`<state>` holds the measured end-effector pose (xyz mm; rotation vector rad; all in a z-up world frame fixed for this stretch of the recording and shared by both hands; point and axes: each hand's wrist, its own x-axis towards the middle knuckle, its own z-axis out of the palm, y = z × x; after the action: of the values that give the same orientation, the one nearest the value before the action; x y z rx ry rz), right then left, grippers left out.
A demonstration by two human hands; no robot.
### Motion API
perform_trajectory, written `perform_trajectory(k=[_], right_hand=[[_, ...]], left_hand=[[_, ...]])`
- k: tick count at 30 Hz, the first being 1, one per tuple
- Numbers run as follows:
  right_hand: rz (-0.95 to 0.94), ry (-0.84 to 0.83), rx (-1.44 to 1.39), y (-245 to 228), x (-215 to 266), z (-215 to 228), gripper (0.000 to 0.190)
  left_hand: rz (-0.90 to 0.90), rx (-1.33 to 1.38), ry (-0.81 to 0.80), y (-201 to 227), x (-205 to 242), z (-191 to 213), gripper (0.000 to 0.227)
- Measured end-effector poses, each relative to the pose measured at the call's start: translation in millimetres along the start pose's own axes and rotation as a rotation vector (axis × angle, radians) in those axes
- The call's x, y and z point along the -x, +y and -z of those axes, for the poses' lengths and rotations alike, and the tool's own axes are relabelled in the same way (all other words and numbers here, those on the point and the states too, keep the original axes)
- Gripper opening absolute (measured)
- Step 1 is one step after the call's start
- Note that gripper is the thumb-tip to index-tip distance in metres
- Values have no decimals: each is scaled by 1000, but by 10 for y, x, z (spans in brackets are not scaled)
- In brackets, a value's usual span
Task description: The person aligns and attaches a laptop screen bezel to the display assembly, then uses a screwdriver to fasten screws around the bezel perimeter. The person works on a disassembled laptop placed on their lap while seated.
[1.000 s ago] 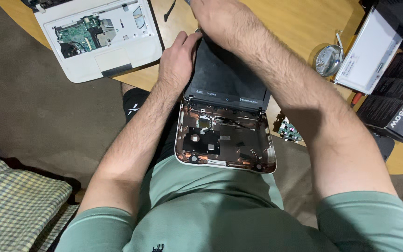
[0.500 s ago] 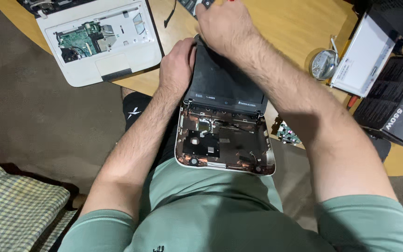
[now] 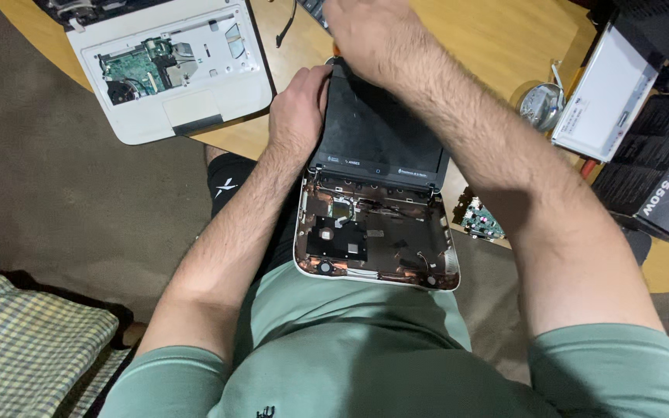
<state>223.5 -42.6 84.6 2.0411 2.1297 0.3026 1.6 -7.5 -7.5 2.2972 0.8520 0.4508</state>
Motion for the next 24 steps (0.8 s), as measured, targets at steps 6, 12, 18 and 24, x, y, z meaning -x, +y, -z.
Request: perform_trajectory(k=[6,12,18,24], right_hand=[[-45,-437,22,-178,-246,505,32],[-181,-688,-245,-101,-229,865,49],[-34,-656,-11,-149,-287,912,32],[-135,-597,-172,-121,-217,652,51]], left_hand=[[-39,-35,43,-91,26,-107,26],[11,-37,-41,-72,-2,-73,31],[-17,-50,6,-92,10,-101,28],[-42,-67,20,-125,16,-133,26]])
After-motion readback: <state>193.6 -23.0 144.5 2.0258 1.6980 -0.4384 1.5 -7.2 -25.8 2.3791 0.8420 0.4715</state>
